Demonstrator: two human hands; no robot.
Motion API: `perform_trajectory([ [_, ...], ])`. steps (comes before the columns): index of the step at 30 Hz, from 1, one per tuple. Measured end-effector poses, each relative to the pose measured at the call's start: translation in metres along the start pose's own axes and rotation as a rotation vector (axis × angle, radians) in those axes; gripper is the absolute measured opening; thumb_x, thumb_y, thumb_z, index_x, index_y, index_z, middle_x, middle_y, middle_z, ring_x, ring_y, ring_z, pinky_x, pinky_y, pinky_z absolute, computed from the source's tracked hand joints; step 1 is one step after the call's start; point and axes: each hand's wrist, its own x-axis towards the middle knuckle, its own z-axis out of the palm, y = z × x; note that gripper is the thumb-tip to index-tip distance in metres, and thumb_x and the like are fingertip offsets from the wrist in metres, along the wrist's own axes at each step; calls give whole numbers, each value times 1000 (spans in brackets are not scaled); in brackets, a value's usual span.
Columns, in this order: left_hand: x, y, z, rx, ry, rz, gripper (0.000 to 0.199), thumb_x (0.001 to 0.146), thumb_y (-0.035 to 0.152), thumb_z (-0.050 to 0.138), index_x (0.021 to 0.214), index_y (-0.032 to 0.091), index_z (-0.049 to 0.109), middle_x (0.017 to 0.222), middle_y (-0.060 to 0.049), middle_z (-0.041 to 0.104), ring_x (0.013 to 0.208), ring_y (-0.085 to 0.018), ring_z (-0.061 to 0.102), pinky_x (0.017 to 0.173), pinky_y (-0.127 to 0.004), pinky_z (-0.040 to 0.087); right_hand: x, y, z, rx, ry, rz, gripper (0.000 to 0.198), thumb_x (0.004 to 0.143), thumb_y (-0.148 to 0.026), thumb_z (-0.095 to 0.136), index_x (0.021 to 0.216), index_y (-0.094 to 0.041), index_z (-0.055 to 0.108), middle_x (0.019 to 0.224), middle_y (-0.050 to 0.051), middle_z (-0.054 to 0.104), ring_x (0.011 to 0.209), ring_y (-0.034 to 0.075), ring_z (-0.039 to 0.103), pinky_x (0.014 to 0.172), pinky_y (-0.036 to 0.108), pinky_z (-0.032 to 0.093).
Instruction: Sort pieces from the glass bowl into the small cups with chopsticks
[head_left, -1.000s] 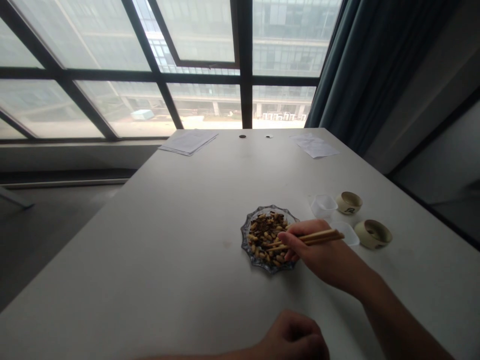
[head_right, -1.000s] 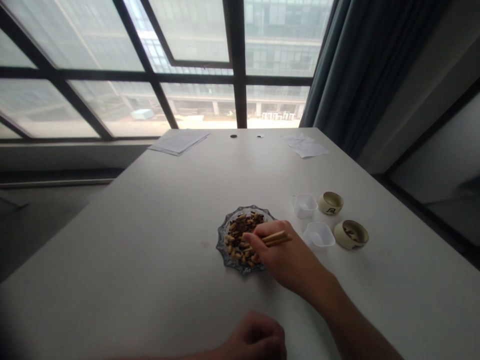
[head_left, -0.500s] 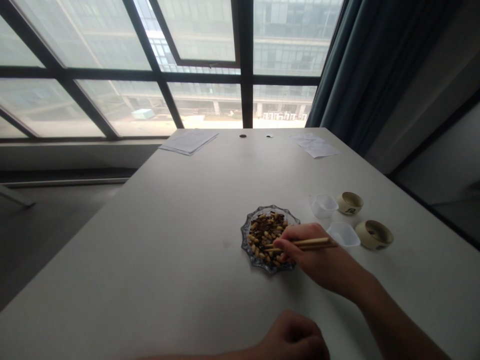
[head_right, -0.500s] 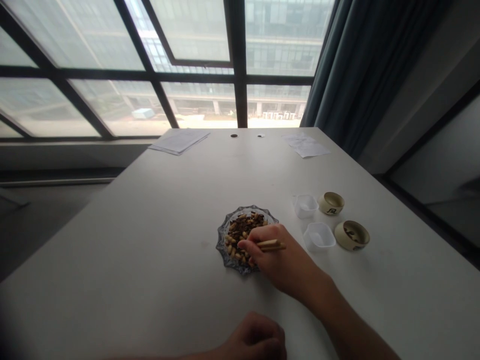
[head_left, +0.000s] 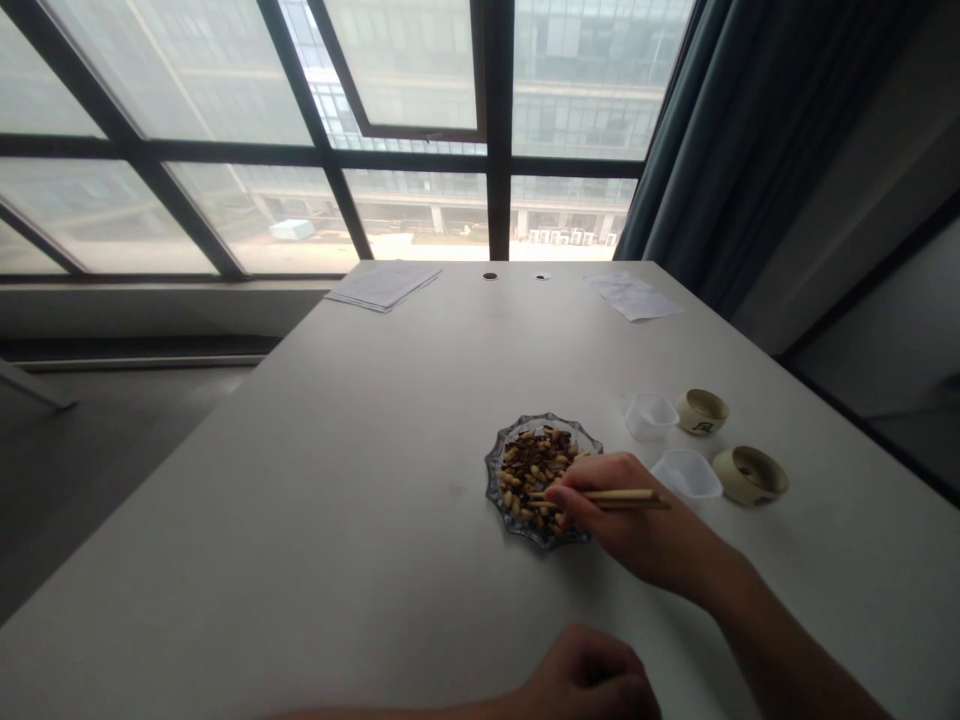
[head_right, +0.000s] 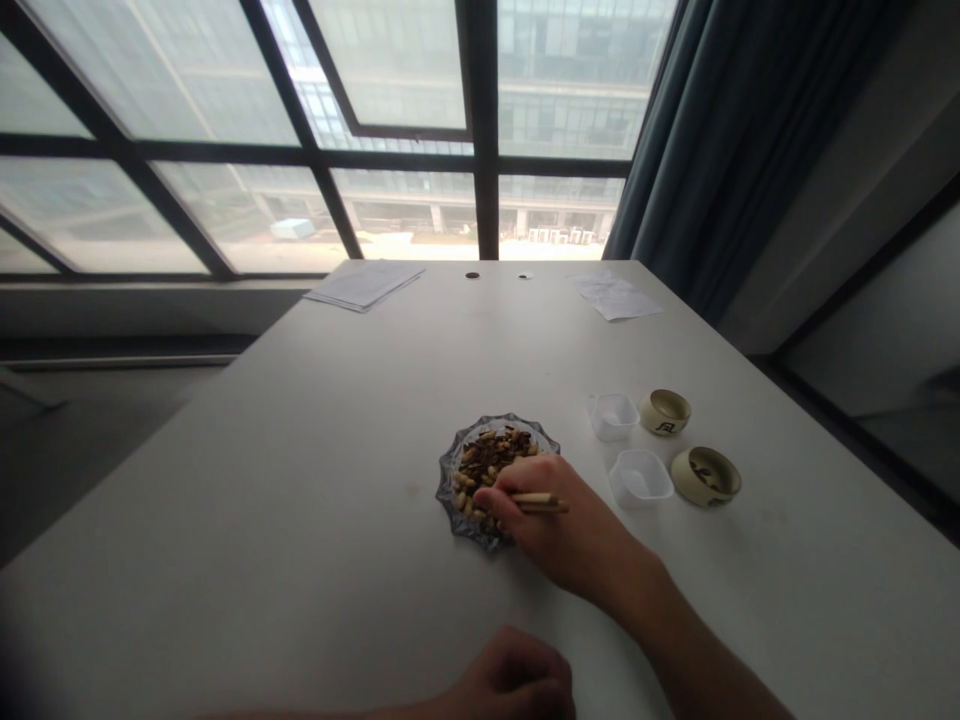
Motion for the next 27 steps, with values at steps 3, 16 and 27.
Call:
perform_trajectory([
  [3, 1, -1, 0, -12, 3, 1, 73, 66, 86, 73, 61, 14, 60, 61, 0, 54, 57, -10, 44, 59, -24, 36, 1, 2, 2, 62, 6, 30, 41, 103, -36, 56, 69, -18, 71, 68, 1, 73, 63, 16, 65, 61, 26, 44],
  [16, 0, -7, -2, -23, -9, 28, 72, 71, 83, 73, 62, 13, 63, 57, 0, 53, 50, -8, 41, 50, -23, 27, -55, 11, -50, 225, 462, 254, 42, 93, -59, 69, 90, -19, 83, 80, 10, 82, 72, 27, 80, 70, 35, 67],
  [27, 4, -18, -3, -19, -6, 70, 70, 75, 84, 68, 63, 15, 61, 44, 6, 41, 41, -8, 31, 45, -23, 22, -151, 92, -109, 202, 1298, 338, 40, 80, -58, 83, 83, -18, 78, 68, 5, 78, 56, 22, 78, 61, 28, 70],
])
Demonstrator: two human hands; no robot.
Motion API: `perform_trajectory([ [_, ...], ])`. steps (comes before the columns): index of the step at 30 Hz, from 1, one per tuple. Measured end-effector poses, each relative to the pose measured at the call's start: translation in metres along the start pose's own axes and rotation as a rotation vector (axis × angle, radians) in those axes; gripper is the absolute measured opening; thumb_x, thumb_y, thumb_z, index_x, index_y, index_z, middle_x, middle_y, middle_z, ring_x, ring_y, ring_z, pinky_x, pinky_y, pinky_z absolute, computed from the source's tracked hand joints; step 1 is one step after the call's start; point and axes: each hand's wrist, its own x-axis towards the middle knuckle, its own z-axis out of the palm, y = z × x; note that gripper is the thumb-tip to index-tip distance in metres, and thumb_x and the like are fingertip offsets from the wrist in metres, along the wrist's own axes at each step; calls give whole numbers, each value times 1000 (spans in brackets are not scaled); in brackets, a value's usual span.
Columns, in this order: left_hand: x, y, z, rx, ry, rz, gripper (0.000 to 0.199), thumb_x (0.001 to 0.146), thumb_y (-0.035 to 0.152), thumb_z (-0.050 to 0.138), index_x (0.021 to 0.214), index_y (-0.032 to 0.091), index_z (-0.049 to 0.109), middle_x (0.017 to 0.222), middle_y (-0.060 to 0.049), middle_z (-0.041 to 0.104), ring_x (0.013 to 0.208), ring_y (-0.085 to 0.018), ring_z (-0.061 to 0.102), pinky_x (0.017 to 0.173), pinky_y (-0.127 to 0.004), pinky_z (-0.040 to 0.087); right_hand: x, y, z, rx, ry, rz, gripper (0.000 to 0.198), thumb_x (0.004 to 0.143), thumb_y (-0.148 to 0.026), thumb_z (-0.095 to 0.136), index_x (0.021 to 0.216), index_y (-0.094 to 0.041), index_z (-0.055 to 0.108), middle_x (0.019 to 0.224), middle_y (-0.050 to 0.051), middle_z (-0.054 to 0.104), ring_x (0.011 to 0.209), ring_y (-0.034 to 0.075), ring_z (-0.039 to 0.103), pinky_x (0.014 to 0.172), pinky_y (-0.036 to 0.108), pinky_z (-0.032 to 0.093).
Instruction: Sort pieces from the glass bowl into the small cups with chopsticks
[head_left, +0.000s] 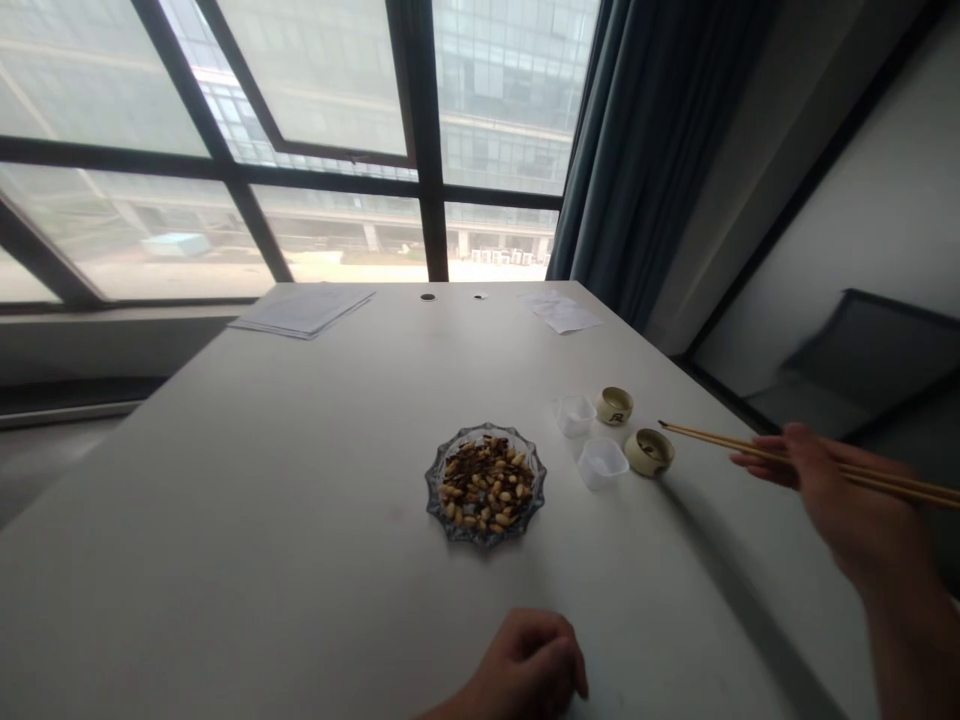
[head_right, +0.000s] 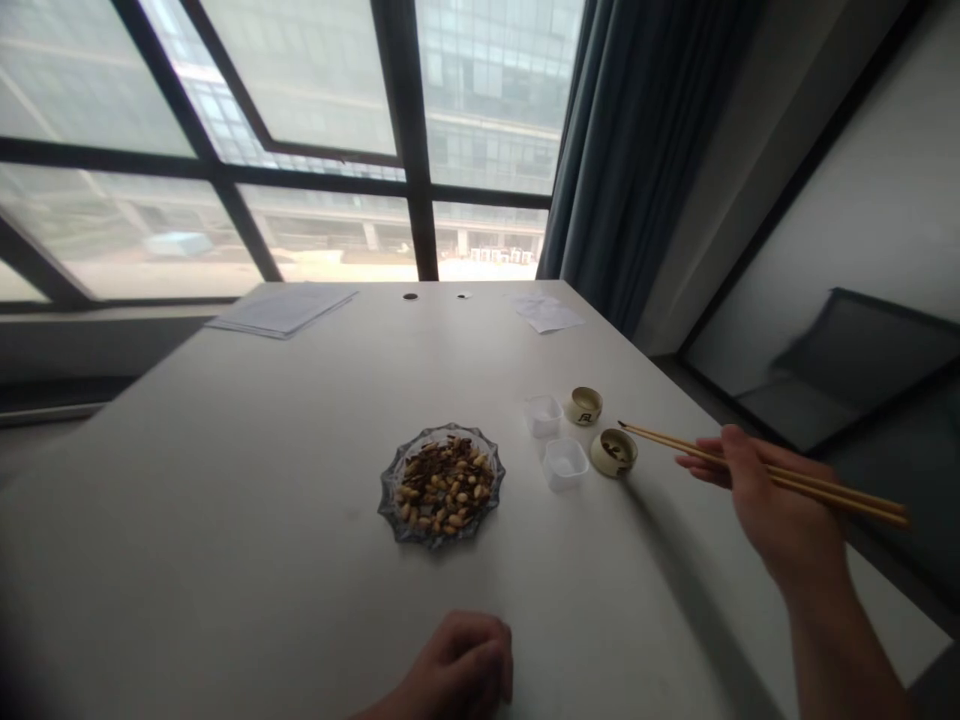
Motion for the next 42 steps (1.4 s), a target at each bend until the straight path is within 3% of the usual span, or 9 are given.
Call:
perform_trajectory([
  [6, 0, -2, 0, 23, 20, 14, 71, 77, 84, 66, 64, 15, 61, 43, 5, 40, 41, -8, 32, 45, -23, 21, 4, 39, 3, 82, -119, 227, 61, 52, -66, 95, 74, -12, 77, 62, 11, 77, 54, 23, 77, 55, 22, 67],
  [12, -1, 1, -1, 19, 11, 11, 68, 77, 82, 67, 64, 15, 61, 44, 5, 42, 42, -8, 32, 44, -23, 21, 4, 31, -1, 64, -79, 178, 54, 60, -61, 93, 75, -13, 77, 64, 10, 77, 54, 23, 77, 55, 23, 68],
  [16, 0, 0, 0, 12, 4, 7, 67, 75, 81, 69, 63, 15, 62, 44, 5, 43, 41, -8, 34, 44, -23, 22, -13, 12, 13, 32, -94, 65, 45, 75, -57, 87, 85, -14, 79, 69, 10, 79, 59, 23, 78, 61, 26, 69],
  [19, 0, 2, 1, 6, -3, 0, 65, 75, 79, 69, 63, 15, 62, 45, 4, 45, 41, -8, 34, 45, -23, 23, -41, -13, 41, 3, -345, -12, 37, 87, -53, 79, 92, -16, 80, 76, 10, 81, 64, 24, 79, 64, 31, 68],
  [24, -3, 9, 5, 3, -8, -17, 63, 75, 77, 69, 64, 15, 63, 46, 4, 46, 41, -8, 34, 46, -24, 23, -94, -47, 111, 7, -1044, -292, 30, 102, -38, 64, 83, -20, 79, 81, 4, 78, 74, 17, 73, 69, 26, 56],
  [27, -4, 11, 5, 10, -7, -24, 60, 77, 72, 69, 64, 14, 65, 48, 3, 48, 43, -8, 36, 48, -24, 24, -114, -50, 145, -1, -1201, -414, 29, 103, -35, 62, 85, -18, 76, 82, 3, 75, 75, 16, 68, 70, 27, 49],
  [31, -4, 11, 2, 32, -6, -19, 61, 75, 71, 72, 66, 11, 69, 57, -1, 55, 51, -9, 42, 51, -24, 26, -117, -42, 160, -66, -1233, -474, 33, 106, -34, 57, 81, -17, 70, 79, 2, 70, 73, 15, 63, 69, 27, 45],
  [39, -2, 12, 2, 33, -20, -35, 66, 70, 78, 72, 63, 13, 66, 61, -1, 56, 56, -10, 45, 55, -24, 30, -91, -53, 146, -132, -1099, -435, 28, 104, -34, 59, 84, -20, 74, 80, 1, 74, 75, 16, 67, 69, 27, 46],
  [42, -2, 14, 2, 42, -21, -36, 67, 69, 80, 73, 62, 13, 65, 61, -1, 55, 56, -10, 44, 55, -24, 31, -90, -61, 146, -97, -1134, -371, 32, 104, -37, 60, 80, -20, 74, 78, 1, 75, 74, 16, 68, 67, 26, 47],
])
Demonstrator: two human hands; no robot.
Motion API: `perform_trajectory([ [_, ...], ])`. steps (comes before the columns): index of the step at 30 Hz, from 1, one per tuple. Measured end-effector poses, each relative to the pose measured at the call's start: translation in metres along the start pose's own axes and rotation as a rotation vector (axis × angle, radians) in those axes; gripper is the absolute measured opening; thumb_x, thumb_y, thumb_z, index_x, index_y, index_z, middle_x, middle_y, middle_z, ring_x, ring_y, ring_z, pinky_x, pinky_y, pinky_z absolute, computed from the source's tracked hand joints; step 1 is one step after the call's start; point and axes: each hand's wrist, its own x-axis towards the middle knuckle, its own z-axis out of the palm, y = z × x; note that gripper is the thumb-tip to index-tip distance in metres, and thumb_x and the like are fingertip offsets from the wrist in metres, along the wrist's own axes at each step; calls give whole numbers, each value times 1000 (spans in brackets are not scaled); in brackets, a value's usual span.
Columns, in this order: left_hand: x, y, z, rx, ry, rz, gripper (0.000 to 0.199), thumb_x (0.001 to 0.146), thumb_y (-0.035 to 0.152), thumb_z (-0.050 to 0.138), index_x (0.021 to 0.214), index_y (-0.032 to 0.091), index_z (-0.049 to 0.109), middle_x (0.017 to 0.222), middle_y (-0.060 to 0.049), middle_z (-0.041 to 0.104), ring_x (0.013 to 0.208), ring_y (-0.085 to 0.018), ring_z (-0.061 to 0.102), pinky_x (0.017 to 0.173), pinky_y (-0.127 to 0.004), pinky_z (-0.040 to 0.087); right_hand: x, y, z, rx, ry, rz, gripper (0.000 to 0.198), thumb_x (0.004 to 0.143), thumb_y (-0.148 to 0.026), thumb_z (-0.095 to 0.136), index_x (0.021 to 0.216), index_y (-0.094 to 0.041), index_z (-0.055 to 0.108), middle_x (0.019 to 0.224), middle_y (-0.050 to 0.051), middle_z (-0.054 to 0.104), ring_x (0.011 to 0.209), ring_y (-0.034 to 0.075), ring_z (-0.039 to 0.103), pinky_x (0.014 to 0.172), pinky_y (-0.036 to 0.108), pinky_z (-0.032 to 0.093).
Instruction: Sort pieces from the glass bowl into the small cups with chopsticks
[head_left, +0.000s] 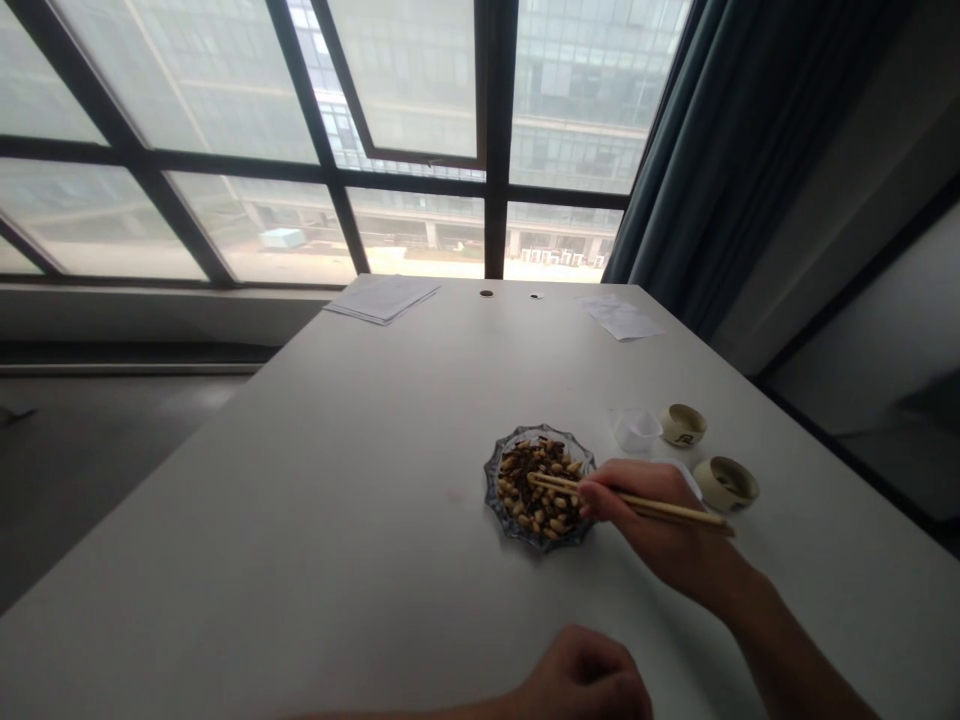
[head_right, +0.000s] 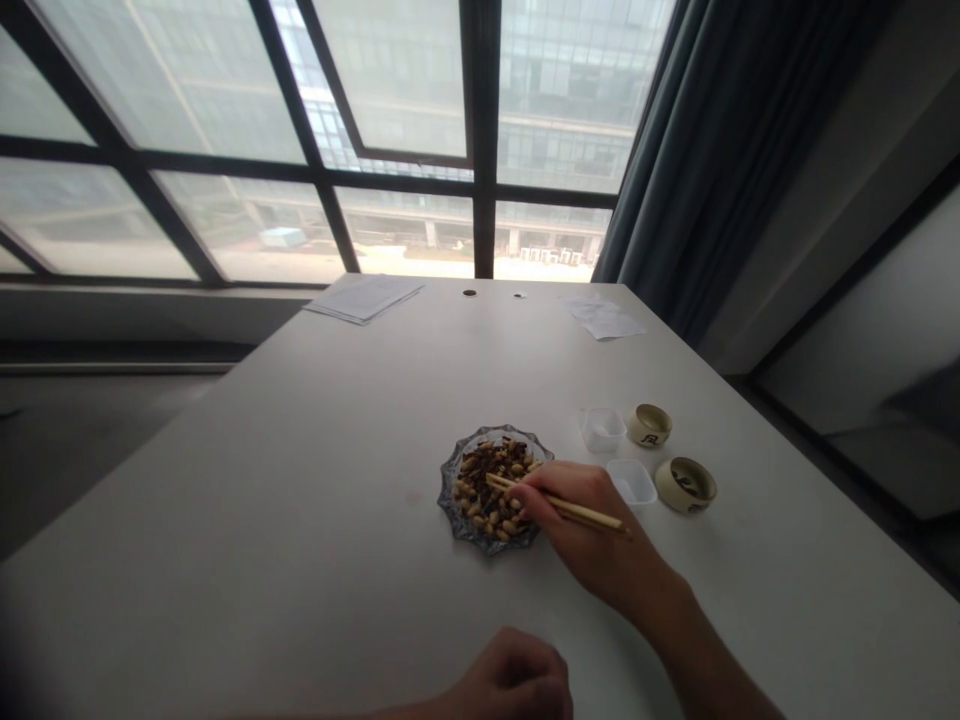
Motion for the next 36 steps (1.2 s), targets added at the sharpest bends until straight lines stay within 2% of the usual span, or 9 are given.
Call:
perform_trajectory([
  [6, 1, 1, -1, 24, -1, 1, 75, 68, 88, 68, 61, 14, 62, 62, -2, 55, 57, -10, 45, 56, -24, 32, 15, -5, 12, 57, -153, 23, 37, 105, -37, 57, 77, -17, 73, 75, 2, 74, 70, 16, 66, 64, 26, 46],
  [10, 2, -1, -2, 33, 4, -10, 75, 66, 88, 69, 61, 14, 60, 64, -2, 55, 59, -11, 46, 58, -25, 34, 25, -1, 15, 67, -136, 24, 37, 105, -37, 56, 79, -16, 72, 75, 3, 73, 68, 15, 65, 61, 26, 44],
  [16, 4, -6, -3, 36, 13, -31, 78, 63, 93, 68, 62, 15, 58, 64, -1, 52, 60, -11, 43, 59, -25, 34, 25, 1, 9, 52, -66, 3, 40, 106, -40, 56, 77, -17, 71, 75, 2, 72, 70, 16, 65, 65, 26, 44],
  [21, 5, -8, -4, 44, 4, -35, 80, 62, 95, 66, 63, 15, 58, 65, -2, 52, 61, -11, 43, 61, -25, 35, 24, 2, 13, 106, -204, -33, 38, 105, -40, 57, 78, -17, 70, 75, 0, 69, 69, 14, 62, 64, 26, 42],
  [23, 5, -8, -5, 49, 4, -35, 80, 63, 95, 65, 64, 15, 58, 65, -2, 52, 61, -12, 43, 61, -26, 35, 26, 3, 15, 84, -219, -63, 37, 105, -39, 57, 78, -17, 69, 75, 0, 67, 69, 14, 59, 64, 26, 41],
  [28, 3, -8, -5, 58, 3, -33, 78, 66, 92, 66, 64, 15, 60, 66, -2, 52, 62, -12, 44, 62, -26, 37, 27, 5, 9, -27, -105, -63, 40, 107, -38, 53, 73, -18, 62, 73, 0, 63, 68, 14, 56, 65, 28, 39],
  [31, 4, -9, -5, 56, 5, -32, 77, 67, 92, 66, 65, 15, 61, 66, -2, 52, 63, -13, 44, 63, -26, 38, 24, 2, 1, -62, -40, -45, 40, 107, -39, 53, 74, -19, 63, 72, 0, 64, 68, 15, 58, 65, 28, 39],
  [33, 5, -11, -5, 54, 4, -32, 77, 67, 92, 66, 65, 15, 61, 66, -1, 52, 63, -13, 45, 62, -26, 38, 22, 0, 0, -30, -55, -47, 39, 107, -40, 53, 78, -19, 67, 73, 1, 67, 69, 15, 60, 65, 28, 41],
  [36, 5, -12, -6, 52, 7, -30, 78, 65, 93, 66, 65, 15, 62, 66, -1, 52, 62, -12, 44, 62, -26, 38, 22, -1, 6, 13, -154, -60, 37, 106, -40, 54, 81, -18, 70, 76, 1, 69, 69, 15, 60, 64, 28, 41],
])
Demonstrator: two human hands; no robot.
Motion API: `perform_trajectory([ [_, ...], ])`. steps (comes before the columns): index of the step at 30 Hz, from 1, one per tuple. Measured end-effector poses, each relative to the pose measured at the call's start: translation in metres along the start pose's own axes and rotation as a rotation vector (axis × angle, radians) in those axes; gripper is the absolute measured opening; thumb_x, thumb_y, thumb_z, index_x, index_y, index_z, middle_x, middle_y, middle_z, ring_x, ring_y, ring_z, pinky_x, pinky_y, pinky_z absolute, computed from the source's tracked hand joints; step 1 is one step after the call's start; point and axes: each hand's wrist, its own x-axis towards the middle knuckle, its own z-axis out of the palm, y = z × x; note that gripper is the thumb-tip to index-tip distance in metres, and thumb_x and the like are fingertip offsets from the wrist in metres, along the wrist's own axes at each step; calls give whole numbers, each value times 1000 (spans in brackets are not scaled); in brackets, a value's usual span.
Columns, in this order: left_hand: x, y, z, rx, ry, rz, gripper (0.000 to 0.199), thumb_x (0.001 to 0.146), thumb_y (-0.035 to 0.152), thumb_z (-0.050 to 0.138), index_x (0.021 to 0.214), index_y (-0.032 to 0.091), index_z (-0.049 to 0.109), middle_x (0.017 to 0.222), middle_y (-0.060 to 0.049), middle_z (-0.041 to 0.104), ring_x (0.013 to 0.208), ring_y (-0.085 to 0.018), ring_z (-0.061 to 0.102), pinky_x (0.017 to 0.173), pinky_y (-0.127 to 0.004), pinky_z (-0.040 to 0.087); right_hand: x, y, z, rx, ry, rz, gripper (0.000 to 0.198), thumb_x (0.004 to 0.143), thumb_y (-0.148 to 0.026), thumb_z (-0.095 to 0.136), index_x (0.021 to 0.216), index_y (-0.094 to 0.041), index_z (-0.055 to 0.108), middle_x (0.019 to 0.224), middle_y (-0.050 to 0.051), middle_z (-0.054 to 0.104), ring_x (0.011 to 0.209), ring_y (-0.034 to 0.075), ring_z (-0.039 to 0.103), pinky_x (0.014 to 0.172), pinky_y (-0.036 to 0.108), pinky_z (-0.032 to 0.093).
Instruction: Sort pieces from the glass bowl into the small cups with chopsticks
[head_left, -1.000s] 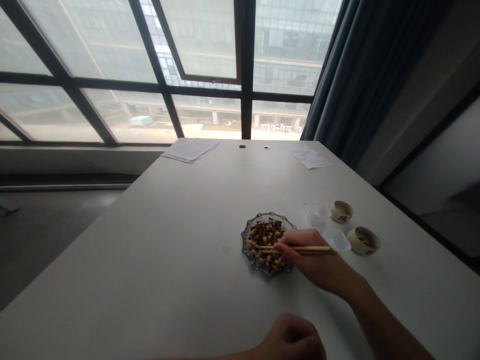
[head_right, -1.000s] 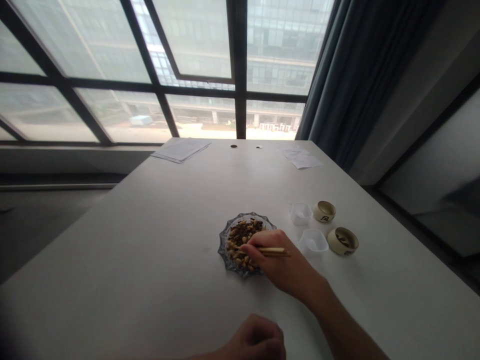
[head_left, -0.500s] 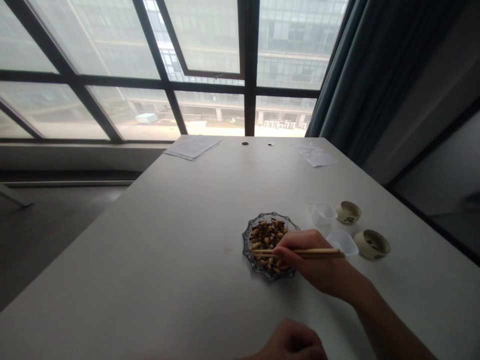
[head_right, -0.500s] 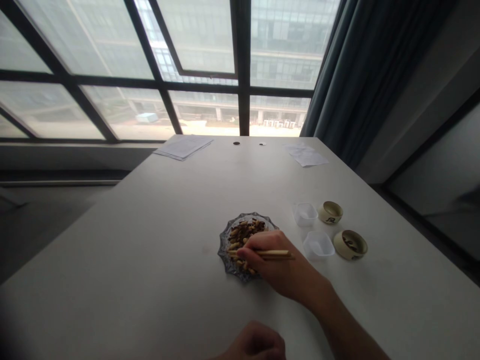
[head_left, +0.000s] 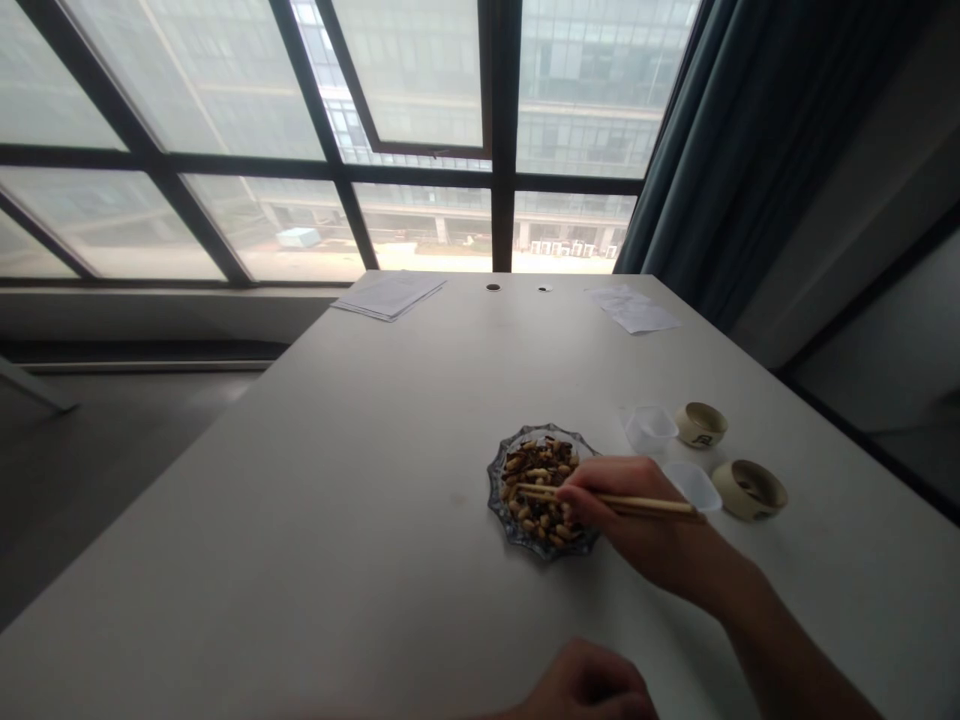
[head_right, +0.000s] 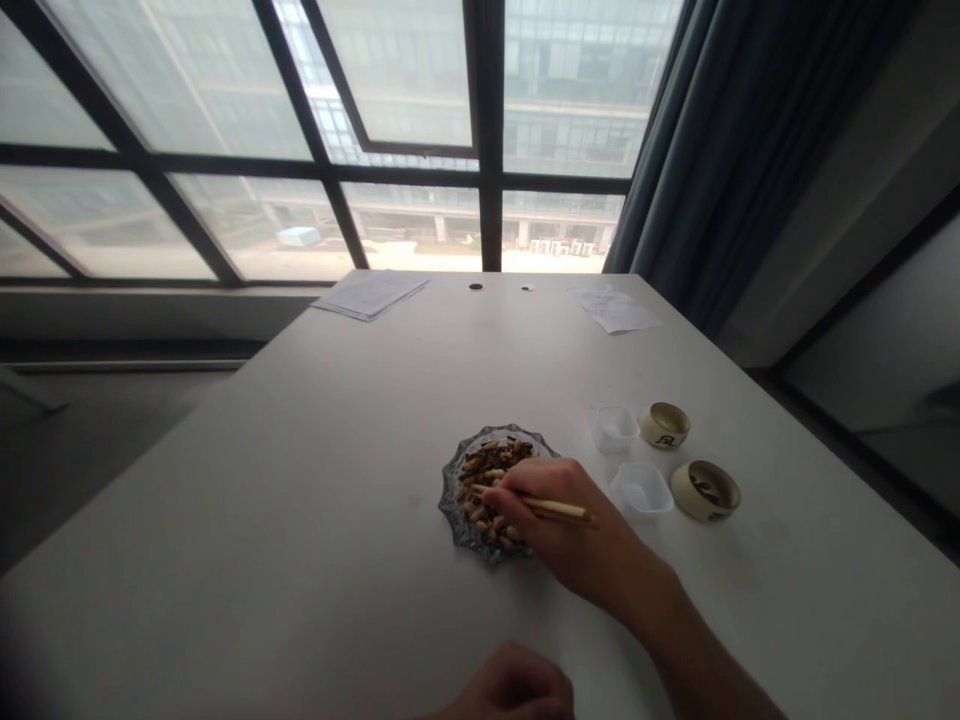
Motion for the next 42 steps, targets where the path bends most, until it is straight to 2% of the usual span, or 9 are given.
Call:
perform_trajectory([
  [3, 0, 0, 0, -2, 1, 1, 80, 63, 95, 65, 65, 15, 62, 66, -1, 52, 62, -12, 44, 61, -26, 37, 3, 3, 8, -16, -44, -3, 37, 106, -37, 54, 77, -18, 67, 74, 1, 66, 67, 15, 57, 63, 28, 39],
  [7, -1, 2, 1, -4, 0, 5, 76, 66, 91, 67, 64, 15, 60, 66, -1, 51, 62, -12, 44, 63, -26, 38, 6, 8, 9, -63, -4, 37, 40, 106, -35, 53, 72, -18, 62, 70, 0, 64, 65, 15, 54, 61, 28, 37],
  [13, 0, -1, 0, 3, -3, -1, 75, 66, 90, 67, 66, 16, 61, 66, -1, 52, 63, -13, 44, 62, -26, 37, 6, 6, 7, -11, -27, 27, 35, 105, -36, 56, 80, -18, 71, 76, 1, 69, 69, 15, 59, 65, 27, 41],
  [20, 0, -1, 0, 0, -3, 10, 74, 68, 88, 67, 67, 14, 65, 66, -1, 51, 62, -13, 44, 62, -27, 38, 12, 12, 7, 11, -50, 38, 36, 104, -36, 59, 76, -17, 71, 74, 2, 69, 68, 15, 61, 63, 26, 43],
  [27, -1, 3, 1, -2, -2, 15, 77, 66, 92, 67, 64, 15, 62, 67, -1, 53, 63, -13, 46, 63, -26, 39, 12, 19, 10, 76, -42, 84, 43, 105, -44, 55, 78, -16, 73, 76, 3, 73, 68, 16, 64, 61, 25, 43],
  [32, -1, 2, 0, -15, -2, 19, 77, 66, 91, 68, 65, 14, 62, 67, -1, 53, 62, -12, 46, 63, -25, 39, 9, 14, 8, 14, -39, 104, 42, 105, -41, 55, 76, -16, 72, 71, 3, 71, 64, 16, 63, 58, 25, 43],
  [37, 0, -3, -1, -17, -15, 17, 76, 67, 90, 69, 67, 14, 64, 67, -1, 52, 63, -12, 46, 64, -25, 40, 10, 14, 7, 38, -40, 61, 42, 104, -43, 57, 77, -16, 74, 75, 3, 73, 68, 16, 64, 62, 26, 45],
  [42, 2, -8, -3, -11, -15, 22, 78, 66, 89, 70, 70, 12, 68, 67, -1, 53, 64, -12, 47, 65, -25, 41, 11, 19, 9, 56, -53, 96, 40, 104, -42, 57, 79, -16, 75, 77, 3, 74, 71, 16, 66, 64, 26, 46],
])
